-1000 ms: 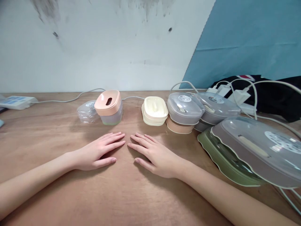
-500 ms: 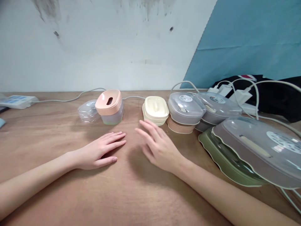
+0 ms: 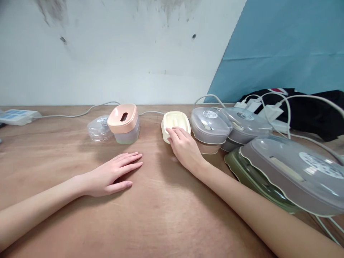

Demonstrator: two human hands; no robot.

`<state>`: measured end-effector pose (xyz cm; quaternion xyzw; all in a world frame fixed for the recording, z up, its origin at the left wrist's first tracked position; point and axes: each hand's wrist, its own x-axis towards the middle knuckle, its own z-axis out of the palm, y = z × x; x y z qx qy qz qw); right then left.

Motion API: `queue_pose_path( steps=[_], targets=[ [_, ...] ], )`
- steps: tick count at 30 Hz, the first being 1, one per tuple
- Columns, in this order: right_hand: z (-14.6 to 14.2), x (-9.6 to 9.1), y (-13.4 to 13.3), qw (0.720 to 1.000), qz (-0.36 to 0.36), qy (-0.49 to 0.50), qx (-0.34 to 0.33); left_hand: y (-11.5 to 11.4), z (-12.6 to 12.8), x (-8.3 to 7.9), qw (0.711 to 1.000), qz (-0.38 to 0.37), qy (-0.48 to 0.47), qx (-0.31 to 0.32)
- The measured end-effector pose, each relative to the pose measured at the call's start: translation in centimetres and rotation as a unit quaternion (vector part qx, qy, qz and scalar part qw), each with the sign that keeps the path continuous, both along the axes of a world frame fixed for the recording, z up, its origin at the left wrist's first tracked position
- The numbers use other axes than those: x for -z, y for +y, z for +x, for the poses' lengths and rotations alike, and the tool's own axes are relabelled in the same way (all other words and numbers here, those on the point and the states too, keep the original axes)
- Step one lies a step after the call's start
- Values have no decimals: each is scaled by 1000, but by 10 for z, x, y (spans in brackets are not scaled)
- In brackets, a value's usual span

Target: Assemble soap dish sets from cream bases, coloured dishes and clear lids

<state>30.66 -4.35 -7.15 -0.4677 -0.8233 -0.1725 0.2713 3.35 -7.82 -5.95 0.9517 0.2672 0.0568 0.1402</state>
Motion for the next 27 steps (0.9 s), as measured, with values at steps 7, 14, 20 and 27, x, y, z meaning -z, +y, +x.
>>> queue_pose_path(
  steps=[7, 14, 20, 27],
  targets=[
    [-3, -6, -8, 999, 40, 32, -13, -1, -1, 2, 1000, 5, -14, 12],
    [0, -10, -49, 947, 45, -29, -316, -2, -5, 6, 936, 139, -302, -118],
    [-3, -5, -50, 931, -98, -48, -348, 6, -5, 11, 984, 23, -173, -43],
    [-2, -3, -48, 946, -228, -17, -230, 5, -4, 8, 994, -36, -104, 16]
  ],
)
